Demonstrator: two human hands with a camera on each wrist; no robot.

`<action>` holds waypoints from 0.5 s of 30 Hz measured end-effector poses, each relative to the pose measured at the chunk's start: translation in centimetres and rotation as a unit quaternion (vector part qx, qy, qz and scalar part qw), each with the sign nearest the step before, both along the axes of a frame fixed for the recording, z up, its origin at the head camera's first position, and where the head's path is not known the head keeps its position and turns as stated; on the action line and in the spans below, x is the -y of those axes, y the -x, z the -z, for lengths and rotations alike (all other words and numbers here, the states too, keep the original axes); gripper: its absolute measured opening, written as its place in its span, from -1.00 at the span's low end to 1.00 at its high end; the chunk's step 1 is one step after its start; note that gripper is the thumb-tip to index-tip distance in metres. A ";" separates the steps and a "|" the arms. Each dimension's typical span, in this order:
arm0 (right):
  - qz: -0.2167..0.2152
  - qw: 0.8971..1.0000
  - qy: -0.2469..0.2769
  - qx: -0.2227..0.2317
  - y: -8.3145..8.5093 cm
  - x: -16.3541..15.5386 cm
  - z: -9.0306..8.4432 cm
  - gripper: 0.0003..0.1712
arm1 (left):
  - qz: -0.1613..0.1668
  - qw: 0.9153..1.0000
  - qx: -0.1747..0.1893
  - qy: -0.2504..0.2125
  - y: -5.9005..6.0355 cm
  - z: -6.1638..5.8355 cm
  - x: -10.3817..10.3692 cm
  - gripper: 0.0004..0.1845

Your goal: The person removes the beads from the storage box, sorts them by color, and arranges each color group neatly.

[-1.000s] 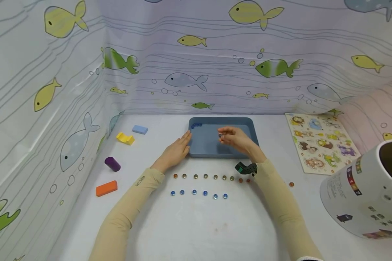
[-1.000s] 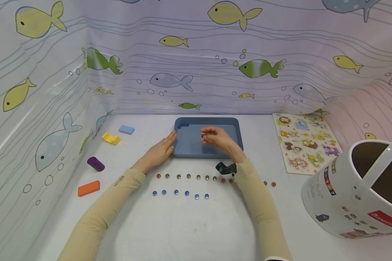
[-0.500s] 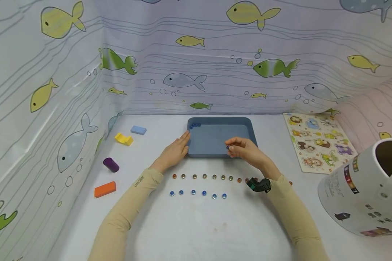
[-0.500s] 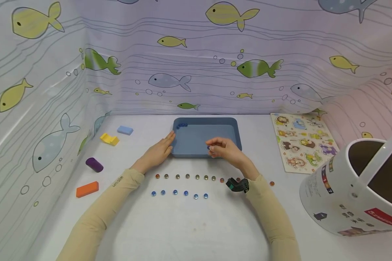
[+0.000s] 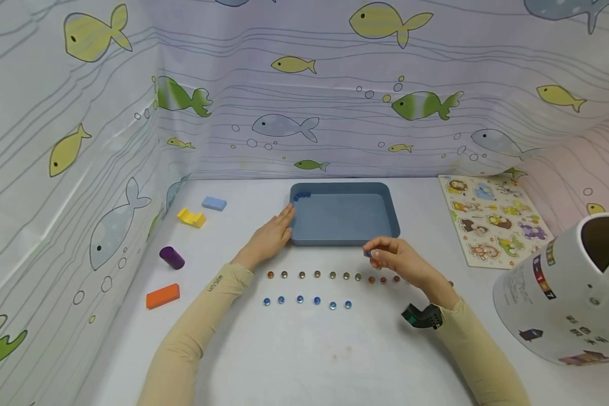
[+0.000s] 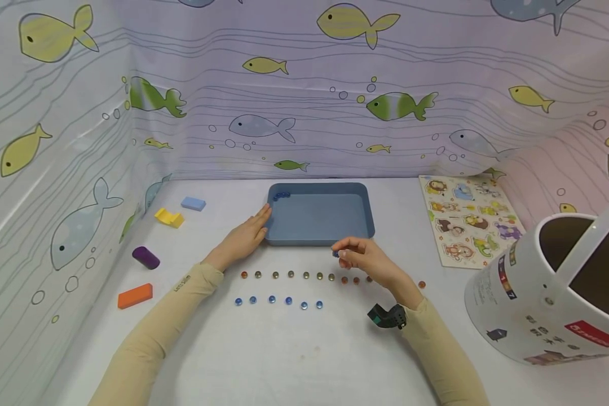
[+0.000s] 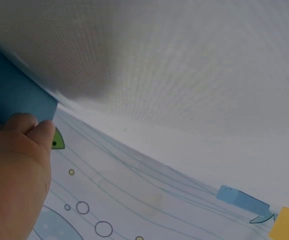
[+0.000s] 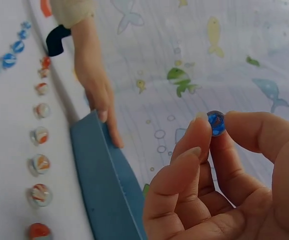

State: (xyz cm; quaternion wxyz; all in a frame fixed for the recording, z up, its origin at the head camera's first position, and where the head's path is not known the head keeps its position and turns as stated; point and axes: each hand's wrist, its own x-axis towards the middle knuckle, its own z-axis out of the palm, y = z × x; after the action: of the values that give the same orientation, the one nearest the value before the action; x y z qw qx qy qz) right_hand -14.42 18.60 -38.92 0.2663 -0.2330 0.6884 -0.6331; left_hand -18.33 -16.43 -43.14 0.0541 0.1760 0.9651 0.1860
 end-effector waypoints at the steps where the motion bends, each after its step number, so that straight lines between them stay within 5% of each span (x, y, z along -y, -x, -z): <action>1: -0.001 1.000 -0.007 0.004 -0.4 -0.2 0.2 -0.83 | 0.000 1.000 0.001 -0.001 0.0 0.0 0.0 -0.40; 15: -0.062 0.996 -0.024 0.056 -5.5 -1.5 4.4 -0.68 | 0.002 1.000 0.002 0.002 0.1 -0.1 -0.1 -0.40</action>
State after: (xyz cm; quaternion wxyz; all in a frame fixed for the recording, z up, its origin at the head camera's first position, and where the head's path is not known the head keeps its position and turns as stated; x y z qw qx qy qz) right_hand -8.89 20.09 -43.35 0.3482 -0.2329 0.6718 -0.6109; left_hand -18.43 -16.30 -43.06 0.0564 0.1773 0.9651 0.1841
